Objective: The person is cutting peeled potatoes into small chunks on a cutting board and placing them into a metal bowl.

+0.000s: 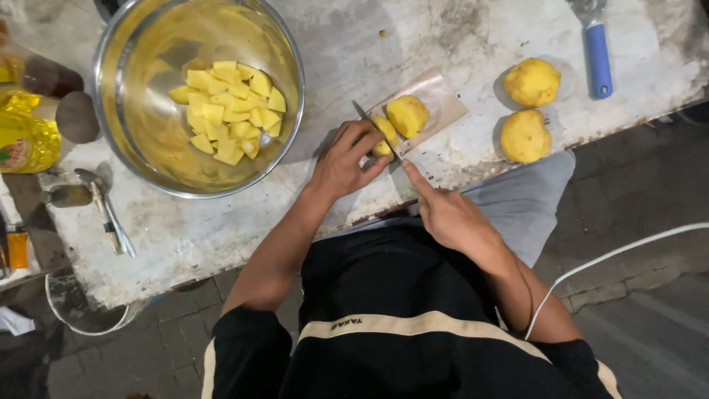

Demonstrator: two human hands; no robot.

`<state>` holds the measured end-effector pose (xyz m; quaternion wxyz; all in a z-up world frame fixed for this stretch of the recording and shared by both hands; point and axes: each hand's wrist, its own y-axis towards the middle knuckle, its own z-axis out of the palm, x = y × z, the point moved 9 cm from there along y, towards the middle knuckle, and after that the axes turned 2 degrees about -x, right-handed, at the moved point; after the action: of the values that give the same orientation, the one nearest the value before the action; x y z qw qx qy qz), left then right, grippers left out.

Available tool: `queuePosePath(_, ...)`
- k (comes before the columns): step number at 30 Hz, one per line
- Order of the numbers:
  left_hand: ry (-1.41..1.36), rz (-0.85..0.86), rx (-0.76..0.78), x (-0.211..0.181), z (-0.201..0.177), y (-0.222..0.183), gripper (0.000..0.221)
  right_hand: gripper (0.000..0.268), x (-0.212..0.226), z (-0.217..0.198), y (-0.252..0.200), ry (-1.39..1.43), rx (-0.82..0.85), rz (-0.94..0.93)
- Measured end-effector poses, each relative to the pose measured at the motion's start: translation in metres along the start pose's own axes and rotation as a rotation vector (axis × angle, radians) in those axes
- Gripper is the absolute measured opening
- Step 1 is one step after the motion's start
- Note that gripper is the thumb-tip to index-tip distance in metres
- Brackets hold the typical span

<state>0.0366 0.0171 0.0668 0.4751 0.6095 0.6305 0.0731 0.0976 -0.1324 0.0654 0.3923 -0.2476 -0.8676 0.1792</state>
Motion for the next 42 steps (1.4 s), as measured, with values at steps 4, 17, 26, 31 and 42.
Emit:
queuePosePath(4,0.036,0.009,0.033,0.002,-0.010,0.016,0.045,0.068,0.007,-0.016,-0.022,-0.056,-0.082,-0.033)
queuePosePath(17,-0.250,-0.166,0.452,0.028,0.013,0.016,0.077,0.067,-0.025,-0.027,-0.065,0.123,-0.259,0.115)
queuePosePath(26,0.047,-0.197,-0.019,0.018,0.021,-0.024,0.054,0.065,-0.043,0.002,-0.050,-0.009,-0.240,0.098)
queuePosePath(31,0.216,-0.292,-0.061,0.017,0.026,-0.035,0.060,0.066,-0.047,0.016,-0.036,-0.147,-0.257,0.034)
queuePosePath(42,0.400,-0.248,0.110,0.011,0.042,-0.020,0.062,0.067,-0.055,0.024,-0.025,-0.221,-0.320,-0.028)
